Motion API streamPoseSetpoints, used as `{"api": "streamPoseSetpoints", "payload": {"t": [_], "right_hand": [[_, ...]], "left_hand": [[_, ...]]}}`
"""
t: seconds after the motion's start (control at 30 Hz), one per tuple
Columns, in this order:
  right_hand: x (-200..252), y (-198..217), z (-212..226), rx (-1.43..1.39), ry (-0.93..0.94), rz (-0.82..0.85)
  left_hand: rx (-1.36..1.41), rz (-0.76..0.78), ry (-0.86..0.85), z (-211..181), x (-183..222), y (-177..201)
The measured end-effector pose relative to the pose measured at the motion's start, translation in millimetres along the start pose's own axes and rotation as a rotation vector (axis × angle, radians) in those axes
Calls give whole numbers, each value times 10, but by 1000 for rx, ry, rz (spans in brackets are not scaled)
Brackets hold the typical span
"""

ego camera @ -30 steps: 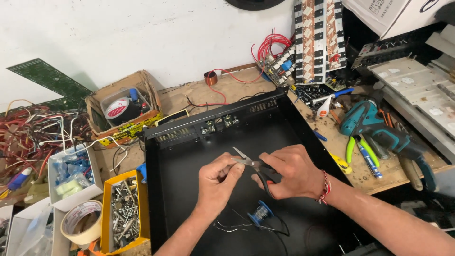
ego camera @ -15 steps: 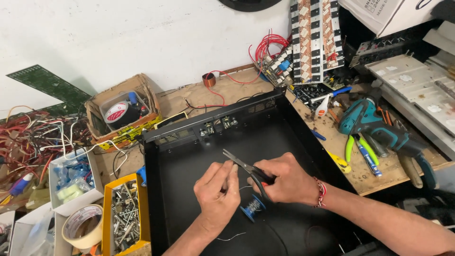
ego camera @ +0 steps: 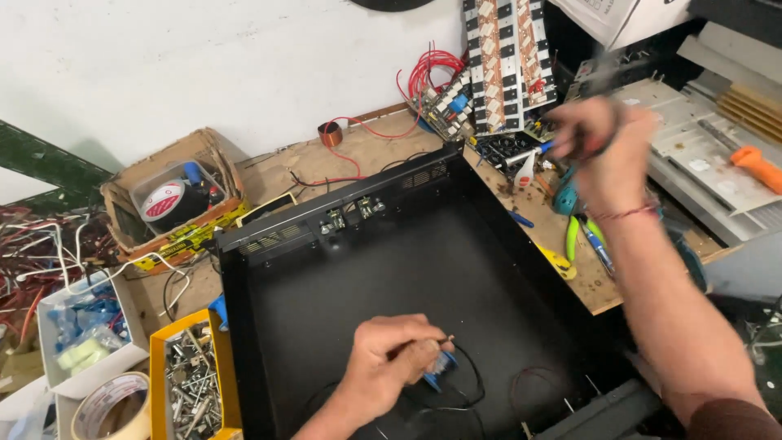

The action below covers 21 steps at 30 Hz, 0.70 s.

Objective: Stripping wire insulation and soldering wires to components inside an electronic chassis on a repair bench.

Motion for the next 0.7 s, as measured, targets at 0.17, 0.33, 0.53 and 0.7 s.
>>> {"api": "streamPoseSetpoints", "payload": {"t": [0.17,0.33,0.53,0.7], "right_hand": [[-124,661,553,636,5,-223],[275,86,17,1002,-547,320],[942,-1155,-772,1162,-358,1030],[1109,-1381,-1439,1231,-191,1155]], "left_hand": [[-226,-107,-318,-399,-208,43],[-211,-160,-248,-246,-209,129],[-143,-433,-387,-797,-143,450],[-83,-505,-518,-1551,115,577]]}}
Point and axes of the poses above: each hand's wrist, its own x-axis away from the middle knuckle, its own y-axis out of the back of the hand, z = x × y, the point moved 8 cm from there along -x, towards the middle knuckle, and after that the axes turned 5 degrees about y, right-handed, at the moved point
